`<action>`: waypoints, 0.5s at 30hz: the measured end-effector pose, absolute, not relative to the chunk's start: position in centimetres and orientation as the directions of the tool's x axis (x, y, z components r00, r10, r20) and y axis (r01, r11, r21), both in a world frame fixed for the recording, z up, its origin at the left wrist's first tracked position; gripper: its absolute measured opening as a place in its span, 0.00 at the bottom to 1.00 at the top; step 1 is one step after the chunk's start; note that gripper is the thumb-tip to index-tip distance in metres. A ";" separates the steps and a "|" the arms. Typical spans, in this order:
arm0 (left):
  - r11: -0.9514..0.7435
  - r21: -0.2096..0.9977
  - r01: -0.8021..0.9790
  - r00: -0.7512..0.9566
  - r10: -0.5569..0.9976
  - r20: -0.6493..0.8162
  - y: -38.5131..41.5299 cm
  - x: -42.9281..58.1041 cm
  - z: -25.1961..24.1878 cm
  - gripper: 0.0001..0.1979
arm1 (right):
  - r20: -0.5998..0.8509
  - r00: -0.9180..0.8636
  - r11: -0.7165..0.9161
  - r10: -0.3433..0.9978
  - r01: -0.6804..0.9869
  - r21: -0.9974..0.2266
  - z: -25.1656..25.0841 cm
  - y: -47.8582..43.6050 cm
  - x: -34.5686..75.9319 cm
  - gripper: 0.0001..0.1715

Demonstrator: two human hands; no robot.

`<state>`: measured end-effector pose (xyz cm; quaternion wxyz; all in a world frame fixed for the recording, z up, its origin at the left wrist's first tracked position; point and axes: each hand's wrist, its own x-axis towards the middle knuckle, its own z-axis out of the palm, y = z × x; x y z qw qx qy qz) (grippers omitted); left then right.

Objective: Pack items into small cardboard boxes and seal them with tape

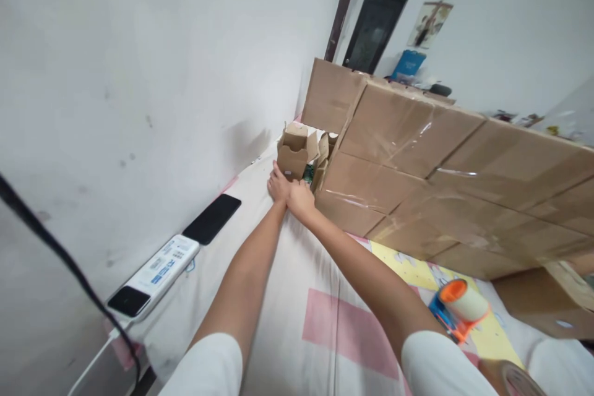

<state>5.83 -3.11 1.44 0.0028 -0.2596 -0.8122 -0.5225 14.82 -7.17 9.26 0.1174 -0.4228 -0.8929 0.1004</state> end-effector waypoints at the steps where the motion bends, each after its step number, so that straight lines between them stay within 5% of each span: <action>1: 0.307 0.855 0.417 -0.868 0.413 0.275 -3.2 5.2 1.1 0.50 | 0.109 -0.571 0.576 0.814 0.767 -0.283 9.3 -6.4 14.4 0.20; 9: 0.141 0.852 0.504 -0.812 0.414 0.411 -2.6 1.0 -0.7 0.54 | -0.047 -0.314 0.258 0.948 0.847 -0.465 8.7 -0.9 7.9 0.25; 15: 0.226 0.839 0.496 -0.841 0.366 0.398 -1.1 0.0 -0.9 0.34 | -0.183 -0.294 0.135 0.938 0.798 -0.588 7.5 0.8 4.6 0.21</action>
